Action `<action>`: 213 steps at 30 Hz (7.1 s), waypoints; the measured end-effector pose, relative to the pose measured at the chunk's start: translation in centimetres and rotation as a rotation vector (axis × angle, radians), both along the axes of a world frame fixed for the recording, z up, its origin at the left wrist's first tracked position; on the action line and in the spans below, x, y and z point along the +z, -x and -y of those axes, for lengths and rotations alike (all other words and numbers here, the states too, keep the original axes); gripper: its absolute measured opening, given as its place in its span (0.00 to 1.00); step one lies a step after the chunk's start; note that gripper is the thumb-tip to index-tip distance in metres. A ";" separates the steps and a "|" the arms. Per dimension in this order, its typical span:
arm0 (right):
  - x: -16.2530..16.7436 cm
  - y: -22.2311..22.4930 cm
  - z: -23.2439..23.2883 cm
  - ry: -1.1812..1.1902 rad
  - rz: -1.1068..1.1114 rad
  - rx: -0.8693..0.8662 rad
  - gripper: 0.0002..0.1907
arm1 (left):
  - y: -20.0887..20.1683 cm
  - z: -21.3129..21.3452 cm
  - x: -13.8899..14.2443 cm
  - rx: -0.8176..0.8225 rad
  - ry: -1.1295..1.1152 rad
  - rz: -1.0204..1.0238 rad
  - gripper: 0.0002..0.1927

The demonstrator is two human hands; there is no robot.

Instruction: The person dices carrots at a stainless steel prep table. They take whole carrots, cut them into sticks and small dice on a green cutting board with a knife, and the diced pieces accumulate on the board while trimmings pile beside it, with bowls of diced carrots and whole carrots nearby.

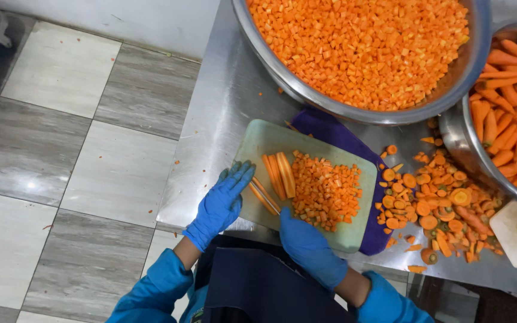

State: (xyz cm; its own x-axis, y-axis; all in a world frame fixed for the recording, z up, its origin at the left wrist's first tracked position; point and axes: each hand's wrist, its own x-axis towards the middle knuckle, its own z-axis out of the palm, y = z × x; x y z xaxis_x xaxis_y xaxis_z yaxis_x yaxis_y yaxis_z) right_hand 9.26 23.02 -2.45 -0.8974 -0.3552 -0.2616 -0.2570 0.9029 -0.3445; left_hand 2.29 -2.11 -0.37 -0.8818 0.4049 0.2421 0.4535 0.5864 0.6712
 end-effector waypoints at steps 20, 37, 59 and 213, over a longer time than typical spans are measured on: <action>-1.6 -1.8 0.3 0.230 -0.274 -0.051 0.22 | 13.9 -8.8 5.3 -0.617 0.614 -0.181 0.22; -1.1 0.7 -1.3 0.177 0.093 -0.267 0.22 | -0.3 0.5 -0.1 -0.195 0.143 -0.113 0.37; -2.7 -1.6 2.3 0.104 -0.102 -0.040 0.25 | 2.0 1.0 2.7 -0.018 0.072 -0.110 0.39; 2.3 3.3 3.2 0.053 -0.015 -0.315 0.14 | -2.4 -5.1 0.5 0.279 0.052 -0.143 0.27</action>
State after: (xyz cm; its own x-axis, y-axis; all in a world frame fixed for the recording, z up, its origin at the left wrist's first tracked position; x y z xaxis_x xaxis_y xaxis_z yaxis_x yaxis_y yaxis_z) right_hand 5.97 19.82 -0.12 -0.9691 -0.0724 -0.2359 0.0267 0.9196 -0.3920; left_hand 4.68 3.00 0.09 -0.9191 0.1669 0.3570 0.3577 0.7335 0.5779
